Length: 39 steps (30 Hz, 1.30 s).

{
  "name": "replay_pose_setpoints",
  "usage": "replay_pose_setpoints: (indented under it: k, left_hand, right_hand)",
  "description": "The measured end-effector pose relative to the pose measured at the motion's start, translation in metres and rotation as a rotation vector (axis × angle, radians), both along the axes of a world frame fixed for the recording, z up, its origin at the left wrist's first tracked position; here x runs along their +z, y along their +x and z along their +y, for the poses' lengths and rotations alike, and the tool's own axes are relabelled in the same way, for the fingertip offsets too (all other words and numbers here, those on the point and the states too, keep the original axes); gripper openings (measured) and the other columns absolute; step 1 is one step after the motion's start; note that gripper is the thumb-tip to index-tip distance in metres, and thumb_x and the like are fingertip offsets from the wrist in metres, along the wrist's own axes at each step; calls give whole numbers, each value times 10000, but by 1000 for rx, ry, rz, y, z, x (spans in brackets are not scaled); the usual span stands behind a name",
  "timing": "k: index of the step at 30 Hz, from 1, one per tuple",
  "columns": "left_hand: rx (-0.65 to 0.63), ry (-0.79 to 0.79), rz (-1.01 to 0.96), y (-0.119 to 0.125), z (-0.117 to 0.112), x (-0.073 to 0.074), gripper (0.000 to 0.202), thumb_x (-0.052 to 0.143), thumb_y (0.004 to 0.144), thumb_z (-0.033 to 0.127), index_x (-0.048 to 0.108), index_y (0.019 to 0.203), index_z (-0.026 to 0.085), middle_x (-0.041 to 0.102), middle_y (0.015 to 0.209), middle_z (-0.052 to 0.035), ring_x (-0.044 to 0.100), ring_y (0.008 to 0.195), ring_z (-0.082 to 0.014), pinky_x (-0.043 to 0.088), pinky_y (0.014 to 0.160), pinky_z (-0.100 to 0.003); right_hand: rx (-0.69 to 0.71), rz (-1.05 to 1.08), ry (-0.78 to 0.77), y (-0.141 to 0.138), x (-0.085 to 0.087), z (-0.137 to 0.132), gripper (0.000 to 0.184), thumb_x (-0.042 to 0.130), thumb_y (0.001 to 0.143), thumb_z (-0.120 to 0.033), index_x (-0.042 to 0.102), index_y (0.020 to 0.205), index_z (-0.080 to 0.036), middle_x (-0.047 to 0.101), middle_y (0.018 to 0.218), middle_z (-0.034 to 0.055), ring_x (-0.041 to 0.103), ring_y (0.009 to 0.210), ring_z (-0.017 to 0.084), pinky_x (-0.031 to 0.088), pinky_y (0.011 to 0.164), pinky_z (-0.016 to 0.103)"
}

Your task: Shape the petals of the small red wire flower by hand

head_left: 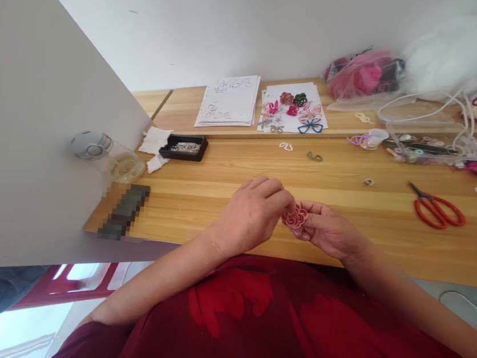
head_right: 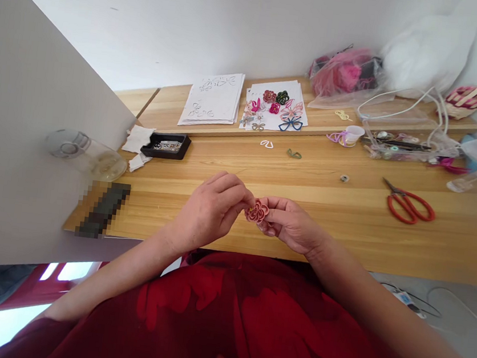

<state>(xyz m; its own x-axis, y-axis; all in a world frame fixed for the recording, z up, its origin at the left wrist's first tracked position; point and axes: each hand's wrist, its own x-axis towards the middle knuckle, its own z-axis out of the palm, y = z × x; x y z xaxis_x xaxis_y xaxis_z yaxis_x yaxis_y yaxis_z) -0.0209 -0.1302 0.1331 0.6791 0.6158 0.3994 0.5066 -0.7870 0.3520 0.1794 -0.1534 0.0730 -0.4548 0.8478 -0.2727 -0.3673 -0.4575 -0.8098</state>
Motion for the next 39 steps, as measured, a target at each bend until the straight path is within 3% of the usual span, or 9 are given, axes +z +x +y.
replay_pose_setpoints:
  k: [3, 6, 11, 19, 27, 39]
  left_hand:
    - [-10, -6, -16, 0, 2, 0, 176, 486, 966, 166, 650, 912, 195, 651, 925, -60, 559, 874, -179, 465, 791, -322]
    - [-14, -82, -172, 0, 2, -2, 140, 520, 958, 170, 658, 939, 188, 661, 923, -55, 587, 875, -159, 484, 795, -302]
    - [109, -196, -369, 0, -7, -5, 80, 616, 885, 137, 681, 912, 175, 646, 792, -16, 574, 729, -112, 478, 676, -245]
    - [214, -228, -377, 4, -14, -15, 94, 657, 829, 142, 710, 891, 190, 597, 696, 12, 546, 678, -111, 464, 651, -248]
    - [235, -262, -432, 6, -15, -23, 108, 652, 812, 127, 702, 883, 190, 581, 676, 23, 531, 645, -102, 467, 630, -238]
    - [153, -236, -346, 0, -9, -12, 67, 632, 864, 151, 691, 839, 170, 654, 765, -14, 578, 696, -104, 471, 660, -235]
  right_hand:
    - [-1, -2, -9, 1, -1, 0, 286, 872, 690, -346, 708, 803, -141, 563, 698, 25, 417, 569, 92, 285, 473, 205]
    - [-29, 16, -18, 2, -3, 0, 293, 879, 694, -354, 719, 829, -150, 567, 719, 22, 431, 572, 88, 320, 483, 201]
    - [-103, 55, -30, 1, -2, 0, 350, 923, 644, -350, 754, 902, -185, 598, 750, 20, 451, 582, 91, 346, 491, 198]
    - [-161, 60, -18, -4, -3, 2, 395, 960, 602, -350, 770, 918, -208, 626, 790, 27, 432, 594, 94, 324, 502, 212]
    - [-164, 46, -8, -6, -5, 2, 402, 944, 624, -366, 763, 950, -216, 615, 791, 24, 421, 603, 106, 306, 515, 235]
    - [-89, -29, 51, -5, -3, 0, 327, 904, 674, -404, 725, 818, -171, 603, 766, 30, 406, 581, 91, 285, 511, 231]
